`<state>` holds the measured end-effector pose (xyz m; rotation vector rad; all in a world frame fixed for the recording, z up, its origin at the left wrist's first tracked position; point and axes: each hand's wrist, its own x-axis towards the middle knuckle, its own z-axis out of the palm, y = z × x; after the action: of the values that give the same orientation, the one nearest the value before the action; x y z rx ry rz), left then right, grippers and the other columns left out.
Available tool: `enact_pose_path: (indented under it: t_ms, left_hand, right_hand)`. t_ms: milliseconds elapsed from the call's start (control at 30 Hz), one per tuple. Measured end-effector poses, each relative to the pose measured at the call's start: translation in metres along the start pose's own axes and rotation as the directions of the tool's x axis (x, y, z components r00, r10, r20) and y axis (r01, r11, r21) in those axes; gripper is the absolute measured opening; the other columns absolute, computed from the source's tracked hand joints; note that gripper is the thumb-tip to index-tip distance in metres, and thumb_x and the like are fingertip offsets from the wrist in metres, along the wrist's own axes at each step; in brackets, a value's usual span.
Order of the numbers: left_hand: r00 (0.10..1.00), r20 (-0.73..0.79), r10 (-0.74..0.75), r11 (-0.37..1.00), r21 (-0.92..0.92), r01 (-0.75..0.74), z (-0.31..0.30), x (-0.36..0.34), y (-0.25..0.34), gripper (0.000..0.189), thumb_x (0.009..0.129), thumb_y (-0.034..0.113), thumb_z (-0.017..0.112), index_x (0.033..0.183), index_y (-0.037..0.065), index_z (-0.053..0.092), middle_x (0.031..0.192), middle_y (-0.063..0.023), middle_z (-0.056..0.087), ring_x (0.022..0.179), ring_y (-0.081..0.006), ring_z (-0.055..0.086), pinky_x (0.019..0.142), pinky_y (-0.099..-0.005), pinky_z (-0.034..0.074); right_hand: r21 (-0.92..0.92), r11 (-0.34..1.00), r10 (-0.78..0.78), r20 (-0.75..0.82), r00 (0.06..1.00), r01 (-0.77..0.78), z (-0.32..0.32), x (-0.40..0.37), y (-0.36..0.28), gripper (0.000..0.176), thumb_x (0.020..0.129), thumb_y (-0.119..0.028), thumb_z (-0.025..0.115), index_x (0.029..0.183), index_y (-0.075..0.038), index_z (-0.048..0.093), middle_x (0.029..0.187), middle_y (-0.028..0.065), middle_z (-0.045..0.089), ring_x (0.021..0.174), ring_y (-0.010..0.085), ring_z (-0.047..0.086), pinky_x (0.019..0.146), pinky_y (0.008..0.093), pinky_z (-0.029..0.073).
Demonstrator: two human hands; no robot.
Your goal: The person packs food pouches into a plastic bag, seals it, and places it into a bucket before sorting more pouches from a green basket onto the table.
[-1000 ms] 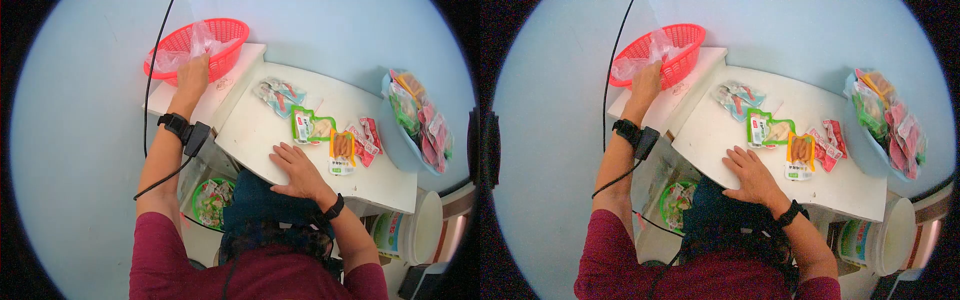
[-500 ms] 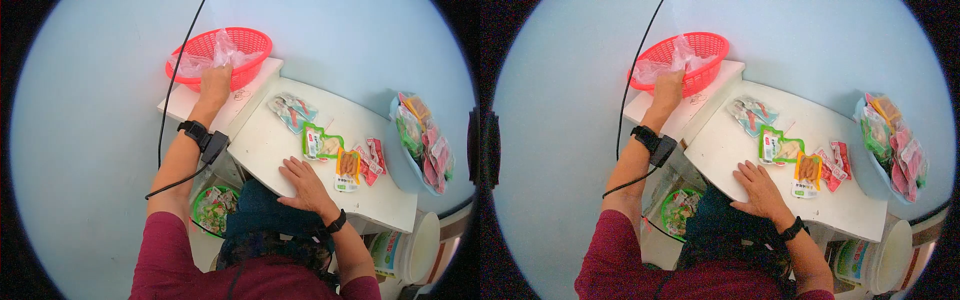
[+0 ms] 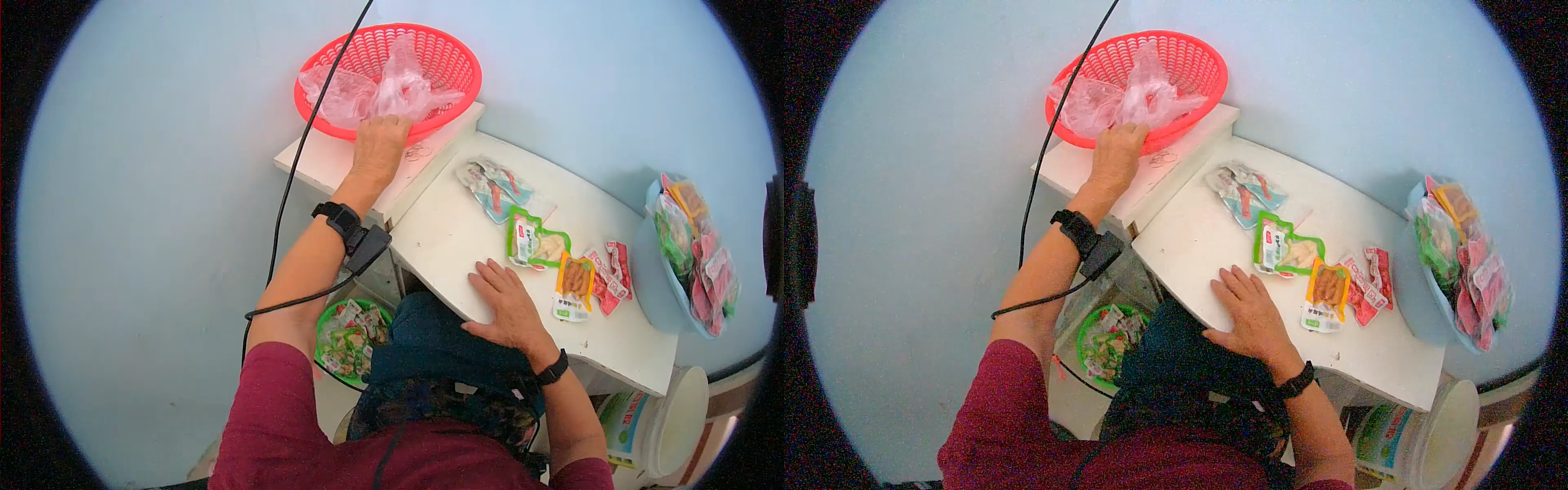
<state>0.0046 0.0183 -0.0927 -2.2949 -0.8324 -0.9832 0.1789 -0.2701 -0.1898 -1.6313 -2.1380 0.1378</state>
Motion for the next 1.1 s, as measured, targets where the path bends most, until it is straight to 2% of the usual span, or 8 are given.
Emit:
enact_pose_path:
  t_ms: [167,467,567,700,733,767,967,1100]
  left_hand:
    - [0.999,-0.044,0.017,0.995,0.101,-0.012,0.007,-0.004,0.006,0.008,0.078,0.013,0.058,0.086,0.01,0.059,0.077,-0.0076,0.061,0.078,-0.0253,0.063,0.067,-0.0395,0.047]
    - [0.999,0.008,-0.047,0.998,0.053,0.046,0.008,0.003,-0.007,0.01,0.082,0.008,0.051,0.089,0.008,0.058,0.079,-0.0123,0.061,0.078,-0.0312,0.062,0.067,-0.0452,0.047]
    - [0.994,-0.106,0.022,0.99,0.143,-0.007,0.016,0.003,-0.015,0.008,0.081,0.009,0.054,0.088,0.009,0.058,0.078,-0.0091,0.061,0.076,-0.0272,0.062,0.064,-0.0418,0.047]
    - [0.982,-0.182,0.059,0.992,0.121,-0.038,0.026,0.005,-0.031,0.011,0.082,0.008,0.053,0.092,0.008,0.06,0.079,-0.0115,0.062,0.075,-0.0293,0.062,0.067,-0.0438,0.048]
    - [0.984,-0.177,0.036,0.988,0.156,-0.008,0.024,0.005,-0.03,0.015,0.083,0.008,0.053,0.096,0.007,0.061,0.08,-0.0121,0.062,0.077,-0.0292,0.062,0.066,-0.044,0.049]
    - [0.996,-0.087,0.023,0.997,0.077,-0.016,0.027,0.003,-0.038,0.03,0.083,0.006,0.052,0.111,0.004,0.062,0.1,-0.0174,0.066,0.092,-0.034,0.064,0.081,-0.0448,0.05]
    - [1.0,-0.017,0.001,0.994,0.11,0.001,0.004,0.013,-0.022,0.038,0.079,0.001,0.061,0.116,0.006,0.055,0.086,-0.0163,0.061,0.083,-0.0382,0.06,0.073,-0.0486,0.046]
    - [0.999,-0.028,-0.025,0.994,0.105,0.027,0.001,0.013,-0.013,0.048,0.081,0.004,0.064,0.127,0.007,0.05,0.11,-0.0194,0.058,0.104,-0.0375,0.056,0.087,-0.0474,0.045]
  right_hand:
    - [-0.013,1.0,0.005,0.012,1.0,-0.005,0.0,0.001,0.0,0.08,0.067,-0.041,0.077,0.131,-0.003,0.049,0.142,0.018,0.042,0.136,0.0357,0.034,0.113,0.0494,0.026]
    - [-0.01,1.0,-0.012,0.003,1.0,0.012,0.0,0.001,0.0,0.08,0.067,-0.039,0.078,0.132,-0.004,0.048,0.142,0.0177,0.042,0.136,0.0351,0.034,0.112,0.0488,0.026]
    - [-0.001,1.0,-0.026,-0.003,1.0,0.026,0.001,0.002,0.002,0.079,0.067,-0.039,0.077,0.132,-0.004,0.048,0.142,0.0177,0.042,0.135,0.0351,0.034,0.112,0.0486,0.026]
    - [0.02,1.0,-0.015,-0.02,1.0,0.015,0.003,-0.002,0.005,0.078,0.067,-0.039,0.076,0.132,-0.004,0.048,0.141,0.018,0.042,0.135,0.035,0.034,0.112,0.0484,0.026]
    - [0.016,0.999,-0.035,-0.03,0.999,0.035,0.006,-0.003,0.009,0.08,0.068,-0.04,0.076,0.133,-0.004,0.047,0.142,0.0186,0.041,0.136,0.0351,0.034,0.112,0.0492,0.026]
    - [0.011,0.999,-0.051,-0.04,0.998,0.052,0.009,-0.006,0.012,0.081,0.069,-0.04,0.075,0.134,-0.003,0.045,0.142,0.0191,0.04,0.136,0.0352,0.034,0.111,0.05,0.026]
    - [0.006,0.999,-0.042,-0.051,0.998,0.042,0.006,-0.008,0.01,0.079,0.069,-0.04,0.076,0.131,-0.002,0.047,0.141,0.0176,0.042,0.135,0.0339,0.034,0.111,0.0469,0.028]
    - [0.002,0.999,-0.045,-0.048,0.998,0.046,0.004,-0.006,0.01,0.078,0.069,-0.041,0.075,0.131,-0.002,0.048,0.14,0.0172,0.043,0.135,0.0334,0.035,0.111,0.0464,0.028]
